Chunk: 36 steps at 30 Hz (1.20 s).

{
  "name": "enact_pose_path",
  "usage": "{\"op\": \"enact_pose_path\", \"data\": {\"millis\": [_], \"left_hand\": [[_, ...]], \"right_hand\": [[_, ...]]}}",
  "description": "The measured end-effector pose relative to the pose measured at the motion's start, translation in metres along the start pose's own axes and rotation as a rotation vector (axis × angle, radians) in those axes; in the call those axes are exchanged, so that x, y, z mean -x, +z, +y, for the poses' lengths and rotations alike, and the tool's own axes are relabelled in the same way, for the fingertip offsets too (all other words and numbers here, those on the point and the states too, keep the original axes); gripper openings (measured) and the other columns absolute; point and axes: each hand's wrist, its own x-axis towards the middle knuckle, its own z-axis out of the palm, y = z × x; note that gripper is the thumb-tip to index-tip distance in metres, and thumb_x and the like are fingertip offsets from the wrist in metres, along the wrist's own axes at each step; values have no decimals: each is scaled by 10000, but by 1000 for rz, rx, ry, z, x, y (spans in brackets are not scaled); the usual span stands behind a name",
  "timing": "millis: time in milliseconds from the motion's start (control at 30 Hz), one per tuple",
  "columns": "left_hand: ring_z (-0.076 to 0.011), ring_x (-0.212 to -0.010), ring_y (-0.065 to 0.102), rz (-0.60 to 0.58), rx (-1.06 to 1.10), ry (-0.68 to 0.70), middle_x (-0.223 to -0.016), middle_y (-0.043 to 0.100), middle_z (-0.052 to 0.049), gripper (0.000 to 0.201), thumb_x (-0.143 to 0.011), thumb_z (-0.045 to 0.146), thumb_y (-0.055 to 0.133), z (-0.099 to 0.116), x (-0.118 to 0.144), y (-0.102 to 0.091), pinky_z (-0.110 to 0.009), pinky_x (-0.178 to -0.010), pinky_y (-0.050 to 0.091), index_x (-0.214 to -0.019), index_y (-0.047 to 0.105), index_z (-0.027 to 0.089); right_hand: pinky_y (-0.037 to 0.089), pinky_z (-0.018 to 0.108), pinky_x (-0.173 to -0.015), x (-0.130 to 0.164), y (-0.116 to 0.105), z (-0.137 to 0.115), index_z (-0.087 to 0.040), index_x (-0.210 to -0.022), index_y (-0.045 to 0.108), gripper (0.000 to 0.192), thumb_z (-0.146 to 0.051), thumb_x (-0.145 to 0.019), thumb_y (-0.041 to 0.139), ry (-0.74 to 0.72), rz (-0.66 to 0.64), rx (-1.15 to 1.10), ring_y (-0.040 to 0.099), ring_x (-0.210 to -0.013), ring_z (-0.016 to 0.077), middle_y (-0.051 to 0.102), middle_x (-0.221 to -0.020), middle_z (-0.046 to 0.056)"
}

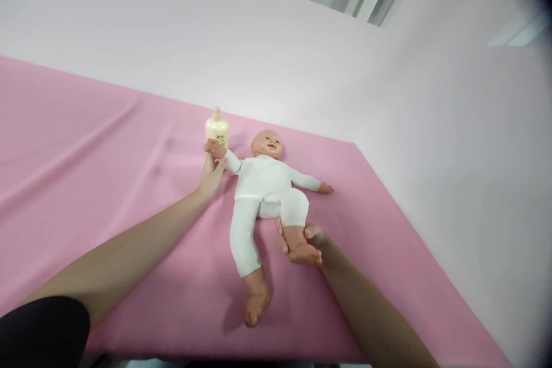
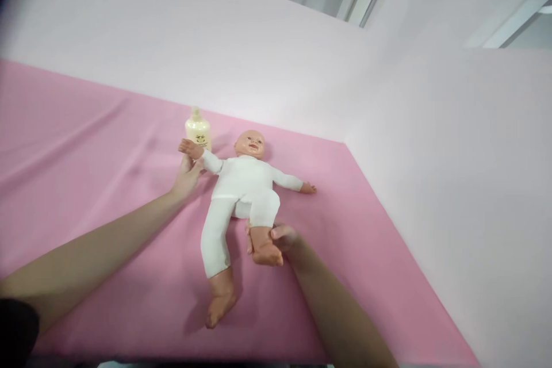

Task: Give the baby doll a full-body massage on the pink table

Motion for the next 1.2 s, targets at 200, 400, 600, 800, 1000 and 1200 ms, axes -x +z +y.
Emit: {"op": "enact_pose_path", "data": {"millis": [200,400,600,800,1000,1200], "left_hand": [[-201,-1042,590,228,130,-219,-1200,549,-78,185,-836,243,560,-5,-9,-6,-413,-881,519,-992,463,228],[-175,-984,605,233,170,-225,-1130,561,-62,166,-829,213,568,-10,-11,-8,-418,-881,523,-933,439,221],[-185,-964,598,79,145,-167,-1210,516,-48,333,-804,290,601,-5,-5,-4,-365,-744,564,-1084,420,288],[-219,-1153,492,-143,-79,61,-1273,471,-62,479,-778,324,625,-7,2,1,-399,-923,467,-1207,413,292],[-241,-1209,420,-499,-570,469,-1249,486,-118,320,-857,289,493,0,15,3,-470,-1070,289,-1167,528,218],[-258,-1274,361,-678,-707,573,-1290,470,-108,271,-871,252,465,0,17,5,-512,-1061,286,-1100,610,265]], "right_hand": [[518,253,-639,-11,4,-13,-122,-1047,557,563,-275,-572,818,510,-378,215,661,-856,208,669,-985,128],[517,169,-551,-17,11,-22,-160,-1106,517,640,-222,-551,830,648,-440,248,658,-818,147,619,-1120,118],[533,225,-656,-20,14,-18,-157,-1040,509,629,-245,-516,847,565,-488,227,659,-912,195,665,-1011,115],[532,304,-645,-9,-5,0,-156,-1035,482,616,-285,-538,823,253,-473,-3,675,-806,219,686,-906,118],[356,210,-462,1,-6,-1,-164,-939,523,524,-592,-645,594,-256,17,-115,443,-457,75,556,-585,-25],[180,179,-382,-13,6,-15,-122,-988,510,415,-468,-763,471,-223,500,-239,276,-447,58,481,-628,-21]]}}
